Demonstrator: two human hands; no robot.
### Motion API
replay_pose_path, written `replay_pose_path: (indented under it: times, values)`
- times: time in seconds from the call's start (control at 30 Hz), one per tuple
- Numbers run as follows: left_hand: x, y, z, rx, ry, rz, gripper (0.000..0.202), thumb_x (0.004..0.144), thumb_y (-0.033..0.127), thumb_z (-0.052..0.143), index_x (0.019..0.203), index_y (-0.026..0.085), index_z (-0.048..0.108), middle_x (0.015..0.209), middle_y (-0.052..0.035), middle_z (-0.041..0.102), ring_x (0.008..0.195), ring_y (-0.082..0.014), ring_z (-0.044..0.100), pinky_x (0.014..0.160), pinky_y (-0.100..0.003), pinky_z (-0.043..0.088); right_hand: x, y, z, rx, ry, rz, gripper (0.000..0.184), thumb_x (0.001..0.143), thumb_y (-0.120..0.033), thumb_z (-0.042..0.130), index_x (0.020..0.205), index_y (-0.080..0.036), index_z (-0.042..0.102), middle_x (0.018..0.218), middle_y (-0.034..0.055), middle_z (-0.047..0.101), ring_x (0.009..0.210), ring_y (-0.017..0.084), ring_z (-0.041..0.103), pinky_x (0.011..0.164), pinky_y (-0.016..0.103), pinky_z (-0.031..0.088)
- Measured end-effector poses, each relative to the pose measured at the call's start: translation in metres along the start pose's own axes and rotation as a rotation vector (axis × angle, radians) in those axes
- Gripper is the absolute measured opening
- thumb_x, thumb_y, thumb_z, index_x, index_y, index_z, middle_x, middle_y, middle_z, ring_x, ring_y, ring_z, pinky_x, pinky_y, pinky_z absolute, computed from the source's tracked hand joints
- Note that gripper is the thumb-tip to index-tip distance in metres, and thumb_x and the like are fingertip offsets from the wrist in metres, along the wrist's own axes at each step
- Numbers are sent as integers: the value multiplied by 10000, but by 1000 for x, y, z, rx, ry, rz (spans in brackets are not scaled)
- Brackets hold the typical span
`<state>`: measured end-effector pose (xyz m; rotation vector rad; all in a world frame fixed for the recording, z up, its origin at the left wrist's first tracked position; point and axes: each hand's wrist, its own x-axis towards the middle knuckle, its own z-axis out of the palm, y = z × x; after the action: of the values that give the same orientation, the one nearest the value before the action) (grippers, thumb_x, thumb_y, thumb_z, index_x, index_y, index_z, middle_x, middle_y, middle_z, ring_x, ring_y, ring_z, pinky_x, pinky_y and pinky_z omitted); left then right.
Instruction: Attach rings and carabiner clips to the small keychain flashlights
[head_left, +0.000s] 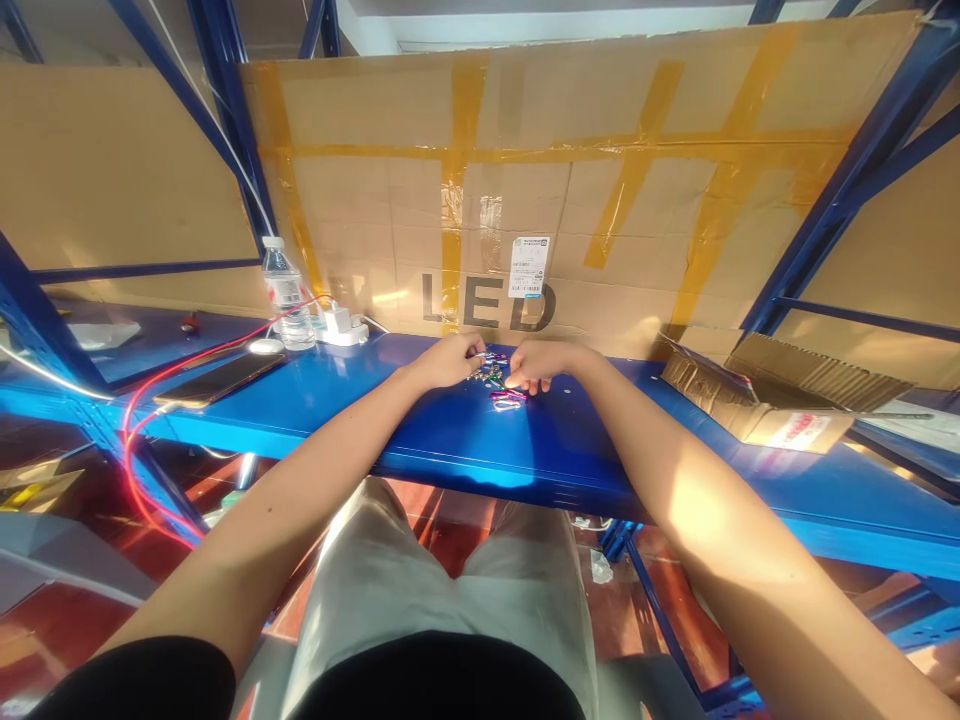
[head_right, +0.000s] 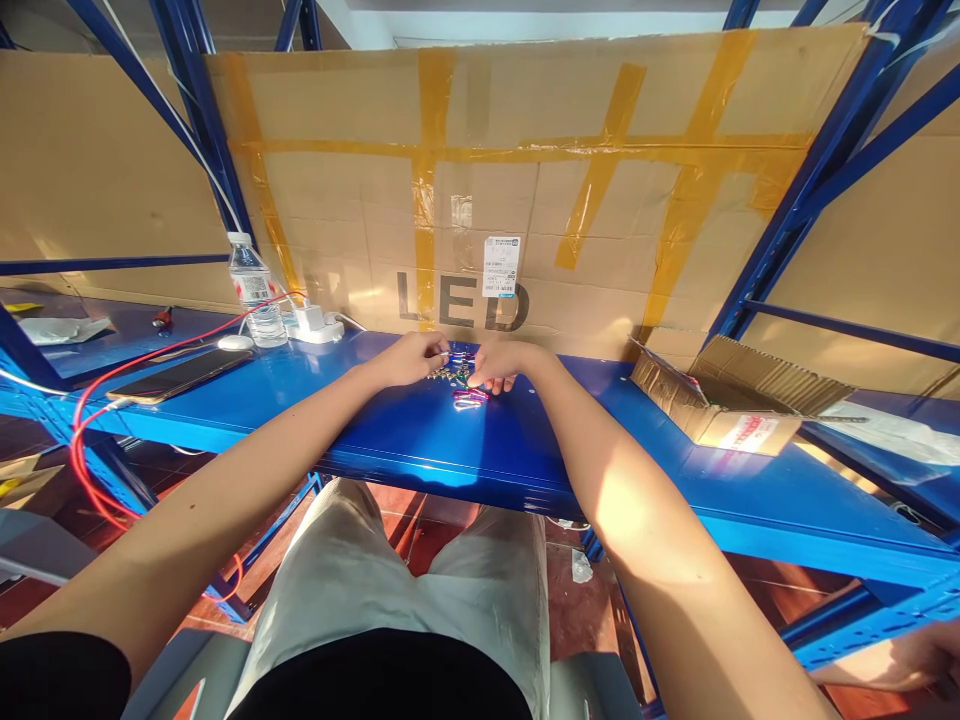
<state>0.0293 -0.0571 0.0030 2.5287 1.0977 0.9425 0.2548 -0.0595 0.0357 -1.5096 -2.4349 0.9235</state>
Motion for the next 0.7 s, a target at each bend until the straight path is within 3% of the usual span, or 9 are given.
replay_pose_path:
  times: [0.1, 0.23, 0.4, 0.53, 0.7]
  values:
    - [-1, -1, -1, 71, -27, 7, 95, 880, 282, 574, 905, 203, 622, 737, -13, 660, 643, -180, 557, 616, -312, 390, -1, -1, 0, -53, -95, 46, 261, 613, -275, 887, 636, -171, 648, 561, 53, 658, 477, 140, 601, 407, 244, 486]
    - [-1, -1, -2, 96, -44, -4, 89, 872, 268, 580, 909, 201, 626, 781, -25, 672, 665, -184, 568, 614, -311, 382, -3, -7, 5, -160, -93, 158, 257, 615, -255, 881, 609, -149, 647, 561, 58, 661, 451, 117, 564, 402, 235, 472]
    - [-2, 0, -3, 95, -58, 5, 110, 868, 275, 585, 934, 202, 635, 761, -22, 665, 642, -183, 551, 605, -308, 382, -6, -10, 4, -135, -81, 140, 230, 638, -174, 869, 628, -154, 640, 578, 51, 665, 441, 128, 580, 394, 236, 436]
    - [-2, 1, -3, 81, -46, 52, 154, 925, 277, 504, 961, 205, 635, 785, -27, 671, 678, -194, 570, 647, -321, 404, -7, -6, -1, 8, 24, 52, 230, 790, -185, 776, 677, -180, 576, 611, 53, 672, 458, 139, 609, 425, 248, 455]
    - [-1, 2, -1, 60, 42, 55, 189, 943, 234, 448, 957, 199, 633, 805, -30, 650, 731, -197, 565, 683, -323, 417, -3, -7, 1, 56, 310, -122, 179, 889, -154, 669, 774, -204, 541, 503, -38, 529, 397, 113, 482, 415, 247, 360]
